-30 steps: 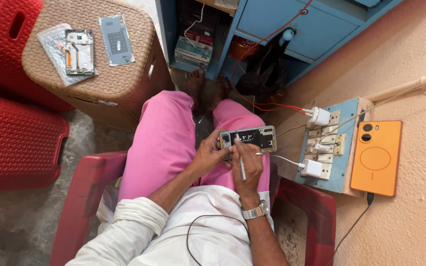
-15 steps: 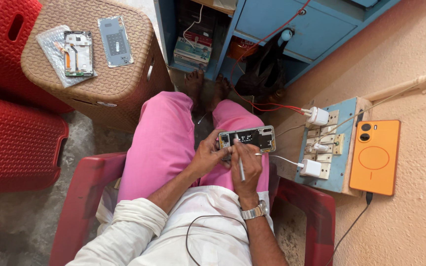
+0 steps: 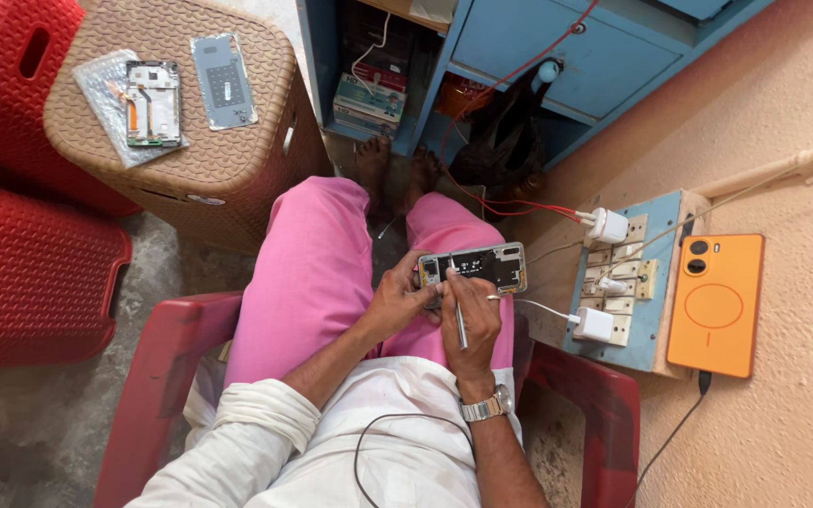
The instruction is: The person cleans the interior of a disassembled smartphone with a brush, then uses a metal spudger to pry and adjust internal components. The phone is held on the lap while connected to a power source.
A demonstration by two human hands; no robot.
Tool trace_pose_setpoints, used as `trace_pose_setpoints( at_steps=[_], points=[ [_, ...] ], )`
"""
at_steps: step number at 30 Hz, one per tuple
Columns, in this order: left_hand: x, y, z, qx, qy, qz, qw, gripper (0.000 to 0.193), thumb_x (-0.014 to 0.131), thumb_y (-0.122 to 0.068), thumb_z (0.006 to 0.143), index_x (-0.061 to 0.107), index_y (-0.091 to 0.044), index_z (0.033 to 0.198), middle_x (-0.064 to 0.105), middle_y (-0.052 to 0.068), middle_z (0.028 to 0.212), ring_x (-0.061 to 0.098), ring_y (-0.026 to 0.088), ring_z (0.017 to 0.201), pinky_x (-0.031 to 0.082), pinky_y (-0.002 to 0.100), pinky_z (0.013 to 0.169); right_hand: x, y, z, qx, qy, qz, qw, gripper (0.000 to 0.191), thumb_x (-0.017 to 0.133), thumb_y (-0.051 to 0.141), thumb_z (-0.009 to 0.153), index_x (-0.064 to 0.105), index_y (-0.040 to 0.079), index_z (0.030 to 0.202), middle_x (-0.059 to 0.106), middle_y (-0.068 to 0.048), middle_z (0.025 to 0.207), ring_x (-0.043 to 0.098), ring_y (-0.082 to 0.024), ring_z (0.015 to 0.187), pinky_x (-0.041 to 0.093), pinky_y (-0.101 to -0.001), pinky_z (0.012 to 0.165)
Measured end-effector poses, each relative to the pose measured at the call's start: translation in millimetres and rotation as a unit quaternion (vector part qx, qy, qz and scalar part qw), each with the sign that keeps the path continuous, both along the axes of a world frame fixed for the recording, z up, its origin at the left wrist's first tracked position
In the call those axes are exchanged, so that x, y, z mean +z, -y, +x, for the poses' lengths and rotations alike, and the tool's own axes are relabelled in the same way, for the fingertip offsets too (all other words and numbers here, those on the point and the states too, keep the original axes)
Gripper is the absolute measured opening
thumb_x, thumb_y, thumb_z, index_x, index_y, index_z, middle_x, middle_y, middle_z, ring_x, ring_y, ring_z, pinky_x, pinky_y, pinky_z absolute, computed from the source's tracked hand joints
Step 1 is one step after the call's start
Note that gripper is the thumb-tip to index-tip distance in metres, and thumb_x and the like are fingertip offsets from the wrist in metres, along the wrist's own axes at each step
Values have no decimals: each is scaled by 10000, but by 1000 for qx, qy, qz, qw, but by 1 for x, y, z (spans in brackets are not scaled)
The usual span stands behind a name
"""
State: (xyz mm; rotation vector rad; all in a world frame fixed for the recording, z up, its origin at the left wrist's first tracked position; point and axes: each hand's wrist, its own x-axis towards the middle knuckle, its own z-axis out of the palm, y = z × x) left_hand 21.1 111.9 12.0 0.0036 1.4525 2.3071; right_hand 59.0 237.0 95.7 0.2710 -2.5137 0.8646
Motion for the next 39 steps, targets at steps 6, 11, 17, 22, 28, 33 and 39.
trace_pose_setpoints(
  at_steps=[6, 11, 17, 22, 28, 33, 39],
  points=[
    [1, 0, -2, -4, -12, -23, 1000, 393, 653, 11, 958, 507, -30, 1320, 716, 85, 874, 721, 140, 725, 651, 284, 595, -6, -4, -1, -4, 25, -12, 1000, 238, 667, 0, 972, 719, -12, 1204, 764, -119, 1056, 708, -295, 1015, 552, -384, 882],
    [9, 1, -2, 0, -15, -9, 1000, 434, 615, 21, 946, 489, -21, 1359, 706, 84, 900, 722, 137, 750, 665, 298, 607, -5, -6, 0, 30, -8, 35, 999, 252, 688, 9, 941, 719, -16, 1190, 760, -150, 1080, 693, -313, 1017, 533, -421, 933],
    [16, 5, -3, -3, -7, 4, 1000, 427, 642, 1, 954, 484, 2, 1352, 719, 103, 888, 731, 146, 726, 665, 296, 608, 0, -7, 0, 25, -5, 5, 1000, 257, 679, -19, 933, 717, -28, 1187, 755, -151, 1085, 682, -324, 1020, 539, -418, 915],
    [18, 3, -3, -12, -4, 17, 1000, 430, 659, -19, 958, 492, 5, 1354, 714, 117, 887, 729, 157, 695, 649, 292, 594, -2, -8, -1, 0, -13, 30, 999, 254, 689, -13, 935, 722, -14, 1186, 758, -139, 1082, 683, -313, 1018, 546, -421, 912],
    [20, 4, -3, -17, 17, -1, 1000, 459, 664, -34, 947, 473, -9, 1365, 731, 130, 864, 734, 162, 682, 655, 295, 591, -5, -13, 1, 1, 1, 9, 1000, 260, 676, -12, 941, 720, -20, 1197, 758, -142, 1078, 679, -310, 1024, 545, -430, 906],
    [17, 3, -3, -9, 6, 11, 1000, 466, 668, -39, 957, 467, -12, 1376, 725, 110, 901, 732, 149, 720, 658, 293, 607, -8, -13, 0, 17, -4, 19, 1000, 259, 663, 8, 951, 716, -14, 1204, 756, -148, 1100, 681, -312, 1058, 545, -427, 918],
    [8, 0, -2, -15, 9, 33, 999, 441, 665, -23, 954, 484, 1, 1356, 715, 111, 912, 728, 166, 698, 650, 298, 592, -6, -11, 1, -17, 20, 4, 1000, 235, 665, 16, 972, 720, -13, 1199, 760, -146, 1087, 681, -297, 1035, 544, -421, 907]
  ],
)
